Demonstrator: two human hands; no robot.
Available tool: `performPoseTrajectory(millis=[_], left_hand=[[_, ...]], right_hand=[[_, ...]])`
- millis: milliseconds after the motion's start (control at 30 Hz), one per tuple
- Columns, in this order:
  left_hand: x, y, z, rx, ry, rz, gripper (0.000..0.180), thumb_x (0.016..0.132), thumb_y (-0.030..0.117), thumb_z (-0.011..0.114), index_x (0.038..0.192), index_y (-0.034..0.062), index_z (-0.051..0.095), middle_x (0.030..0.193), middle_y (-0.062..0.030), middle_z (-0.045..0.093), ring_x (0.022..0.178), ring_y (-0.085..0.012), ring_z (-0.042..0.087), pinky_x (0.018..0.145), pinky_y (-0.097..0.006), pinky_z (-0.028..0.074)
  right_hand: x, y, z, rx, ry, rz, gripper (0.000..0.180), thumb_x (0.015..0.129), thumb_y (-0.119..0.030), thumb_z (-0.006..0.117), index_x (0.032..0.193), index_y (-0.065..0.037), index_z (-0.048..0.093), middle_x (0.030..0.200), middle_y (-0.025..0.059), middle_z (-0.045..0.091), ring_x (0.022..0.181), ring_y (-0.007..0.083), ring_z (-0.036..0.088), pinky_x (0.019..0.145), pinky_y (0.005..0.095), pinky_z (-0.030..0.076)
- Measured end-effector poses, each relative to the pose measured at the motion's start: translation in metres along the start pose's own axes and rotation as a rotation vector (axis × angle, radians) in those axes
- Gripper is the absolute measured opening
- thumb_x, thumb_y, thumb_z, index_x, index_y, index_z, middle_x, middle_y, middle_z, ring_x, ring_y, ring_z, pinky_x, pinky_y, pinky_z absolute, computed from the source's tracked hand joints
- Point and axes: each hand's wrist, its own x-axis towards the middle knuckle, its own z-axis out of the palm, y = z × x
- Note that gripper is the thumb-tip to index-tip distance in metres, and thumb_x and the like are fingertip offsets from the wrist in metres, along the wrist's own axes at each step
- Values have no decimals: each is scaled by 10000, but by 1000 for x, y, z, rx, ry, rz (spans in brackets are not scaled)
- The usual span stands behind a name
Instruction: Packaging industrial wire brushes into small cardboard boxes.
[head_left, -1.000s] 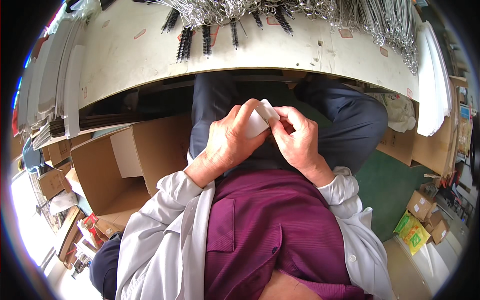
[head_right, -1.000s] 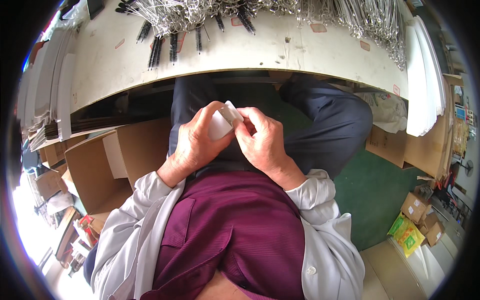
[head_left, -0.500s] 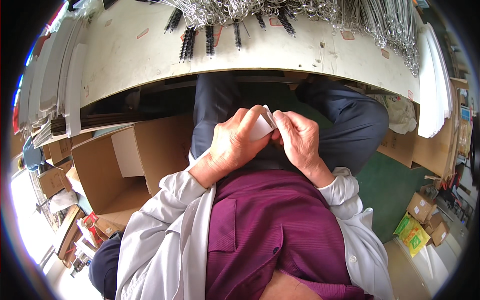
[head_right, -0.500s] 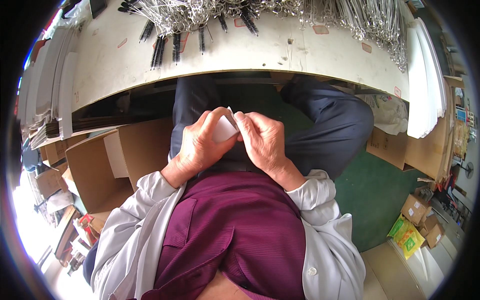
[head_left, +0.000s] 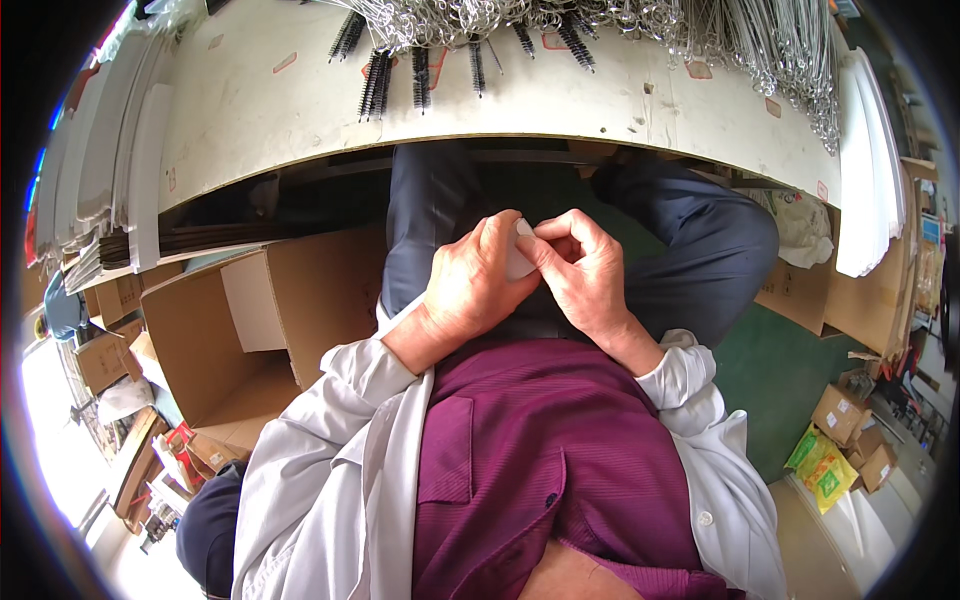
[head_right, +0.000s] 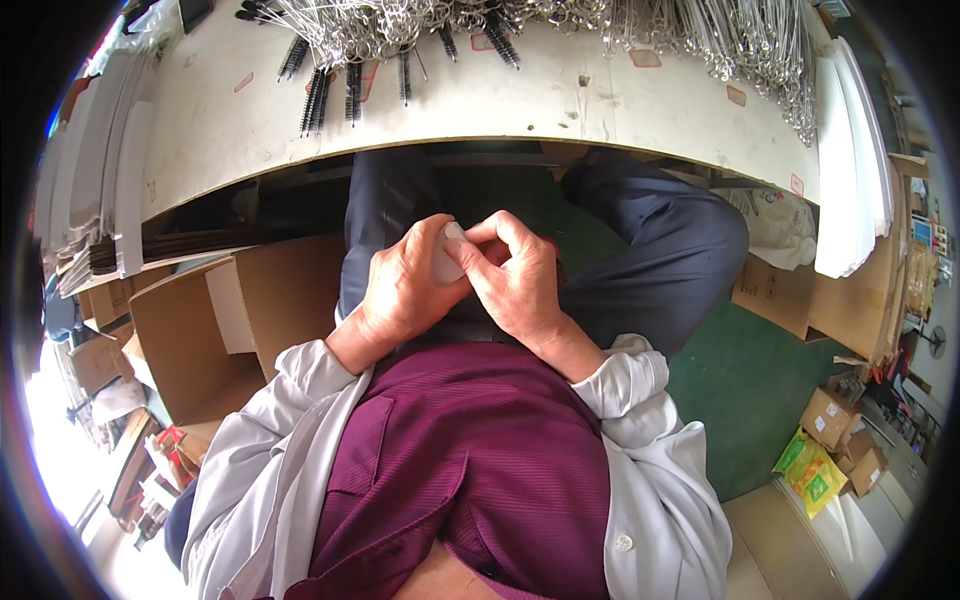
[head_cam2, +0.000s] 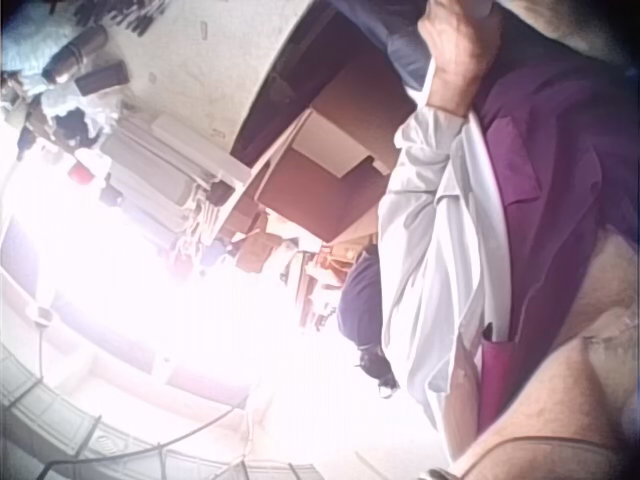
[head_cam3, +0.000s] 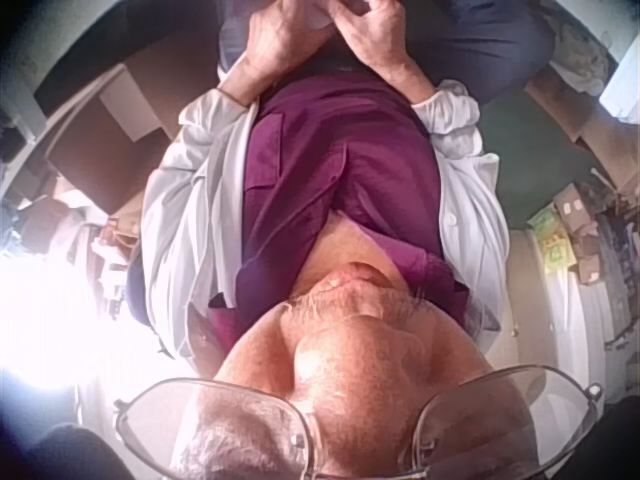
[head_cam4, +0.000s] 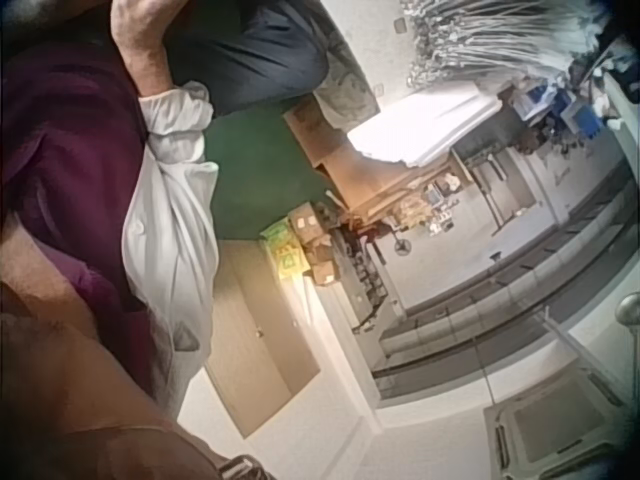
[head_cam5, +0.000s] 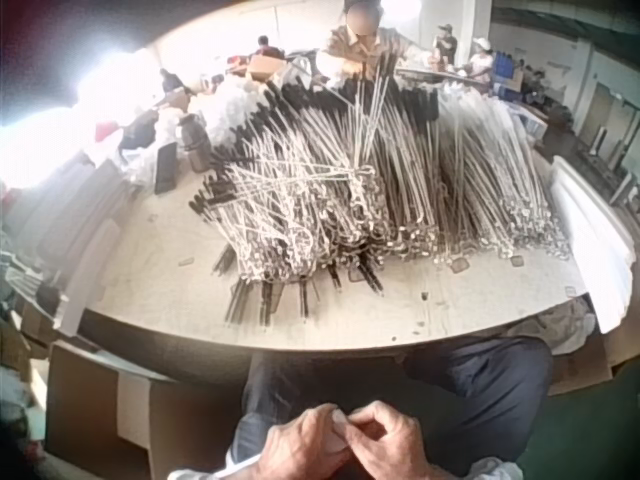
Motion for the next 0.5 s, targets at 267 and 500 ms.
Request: performPoseTrajectory(millis=[267,500], left_hand=[[-5,0,2,0,-41,-59,566,743,219,865,1207,30,603,987,-150,723,837,-339,742,683,-427,613],[-7,2,4,1,-97,-134,551,748,228,856,1213,36,631,1057,-158,733,906,-353,743,748,-440,617]], right_hand=[[0,5,3,128,47,72,187,964,-130,769,894,-5,649,741,39,709,671,48,635,590,229,513],[1,1,-3,223,41,221,201,971,-142,760,869,-6,652,672,31,674,508,26,536,436,212,391]])
